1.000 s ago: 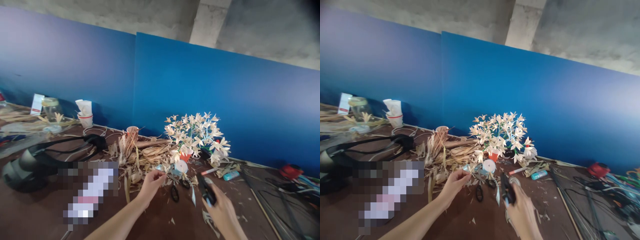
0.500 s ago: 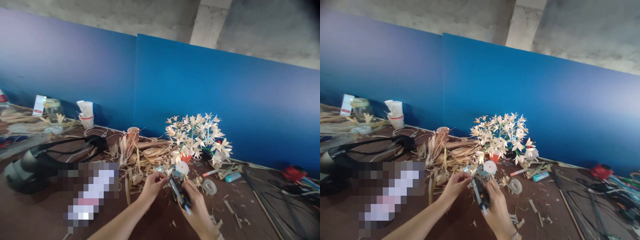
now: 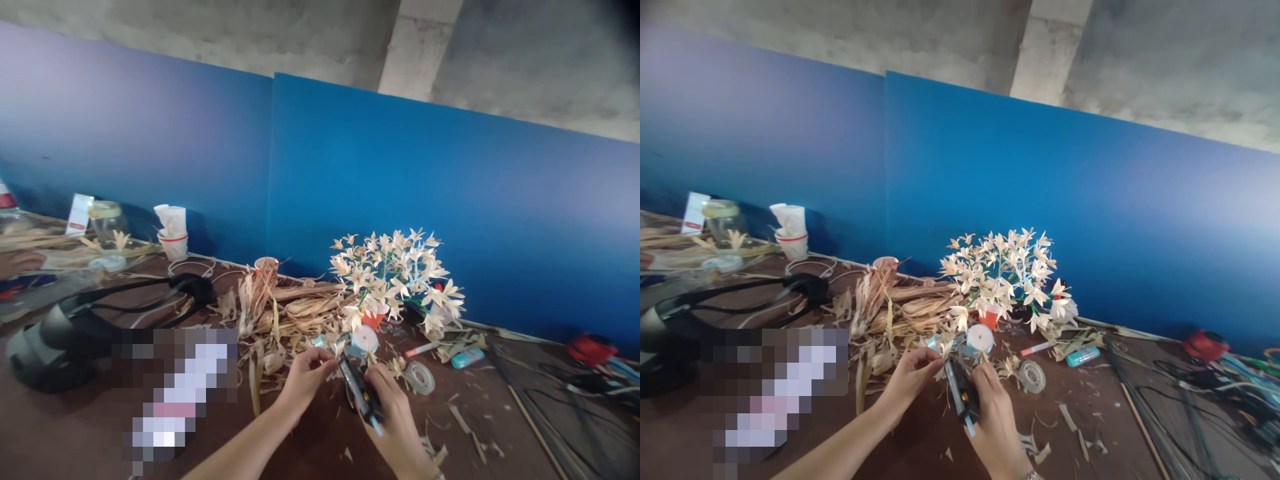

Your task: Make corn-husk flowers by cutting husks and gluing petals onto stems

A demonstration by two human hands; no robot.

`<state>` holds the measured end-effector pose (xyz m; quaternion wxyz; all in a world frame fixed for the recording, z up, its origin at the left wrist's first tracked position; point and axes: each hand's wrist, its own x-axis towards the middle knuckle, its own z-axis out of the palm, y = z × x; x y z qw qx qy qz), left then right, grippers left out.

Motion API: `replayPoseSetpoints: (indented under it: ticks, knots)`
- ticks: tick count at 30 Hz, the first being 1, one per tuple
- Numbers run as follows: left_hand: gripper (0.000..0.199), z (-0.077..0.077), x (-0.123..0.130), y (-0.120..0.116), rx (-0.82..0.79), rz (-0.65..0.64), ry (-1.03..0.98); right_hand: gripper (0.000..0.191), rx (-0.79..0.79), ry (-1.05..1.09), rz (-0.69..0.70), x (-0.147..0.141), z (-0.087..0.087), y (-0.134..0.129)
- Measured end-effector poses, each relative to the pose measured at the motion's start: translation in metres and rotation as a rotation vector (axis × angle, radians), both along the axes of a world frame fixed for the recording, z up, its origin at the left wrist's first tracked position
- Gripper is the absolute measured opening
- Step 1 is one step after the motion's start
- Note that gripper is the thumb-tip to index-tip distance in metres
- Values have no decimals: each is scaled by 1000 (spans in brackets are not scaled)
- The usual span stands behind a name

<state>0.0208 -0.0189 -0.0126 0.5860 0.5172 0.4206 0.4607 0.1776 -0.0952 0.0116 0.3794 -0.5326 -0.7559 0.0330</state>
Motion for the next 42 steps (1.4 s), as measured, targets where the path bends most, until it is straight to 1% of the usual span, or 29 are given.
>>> replayPoseSetpoints:
  ticks: [5, 14, 25, 29, 34, 38, 42]
  knots:
    - [32, -4, 0, 2, 26, 2, 4, 25, -13, -8, 1, 1, -3, 0]
    - [31, -8, 1, 3, 13, -6, -18, 25, -39, 3, 7, 0, -1, -1]
    - [31, 2, 0, -2, -18, 8, -35, 24, -20, -11, 17, 2, -1, 0]
    - [32, 0, 1, -1, -31, -3, -57, 22, -55, -9, 19, 1, -1, 0]
    - [29, -3, 1, 1, 11, 2, -36, 23, -70, -8, 21, 2, -3, -1]
    - [28, -3, 1, 0, 2, 3, -49, 25, -81, -4, 29, 2, -3, -1]
    - [28, -2, 1, 0, 15, 4, -22, 22, -79, -2, 15, 2, 0, -1]
